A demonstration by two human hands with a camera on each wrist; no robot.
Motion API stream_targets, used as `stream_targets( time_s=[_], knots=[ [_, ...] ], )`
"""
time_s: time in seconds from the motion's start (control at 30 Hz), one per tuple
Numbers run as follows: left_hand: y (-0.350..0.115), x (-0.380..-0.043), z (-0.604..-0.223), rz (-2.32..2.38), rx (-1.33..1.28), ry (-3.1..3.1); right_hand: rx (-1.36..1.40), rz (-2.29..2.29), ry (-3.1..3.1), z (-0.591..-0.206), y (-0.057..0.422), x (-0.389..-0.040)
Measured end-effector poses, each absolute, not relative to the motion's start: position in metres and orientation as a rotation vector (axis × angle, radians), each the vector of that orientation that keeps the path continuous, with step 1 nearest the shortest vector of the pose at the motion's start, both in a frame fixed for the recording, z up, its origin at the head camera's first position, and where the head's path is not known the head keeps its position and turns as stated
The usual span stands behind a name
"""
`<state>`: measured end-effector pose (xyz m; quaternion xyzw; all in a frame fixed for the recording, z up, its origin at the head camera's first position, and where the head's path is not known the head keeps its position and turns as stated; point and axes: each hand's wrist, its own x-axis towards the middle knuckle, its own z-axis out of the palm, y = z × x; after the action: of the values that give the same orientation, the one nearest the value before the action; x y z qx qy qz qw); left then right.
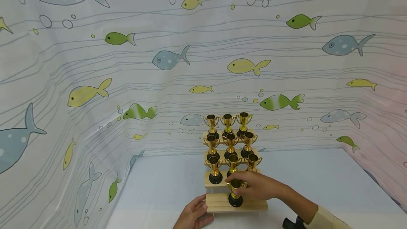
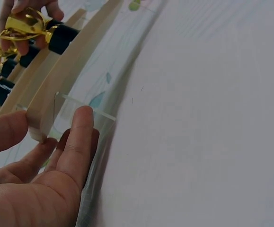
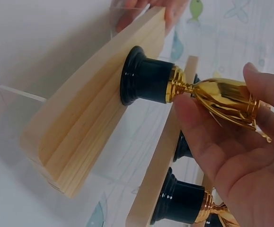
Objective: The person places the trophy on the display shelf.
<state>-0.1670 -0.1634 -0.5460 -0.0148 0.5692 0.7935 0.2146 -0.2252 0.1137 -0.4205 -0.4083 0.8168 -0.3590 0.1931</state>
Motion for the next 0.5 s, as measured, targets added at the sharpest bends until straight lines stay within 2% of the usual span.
stream_targets(
  time_s=[0.5],
  knots=[
    [-0.1633, -0.1659, -0.5447, 2.189, -0.044, 1.589, -1.123, -1.017, 2.321, -0.4113, 0.1205, -0.2233]
  ],
)
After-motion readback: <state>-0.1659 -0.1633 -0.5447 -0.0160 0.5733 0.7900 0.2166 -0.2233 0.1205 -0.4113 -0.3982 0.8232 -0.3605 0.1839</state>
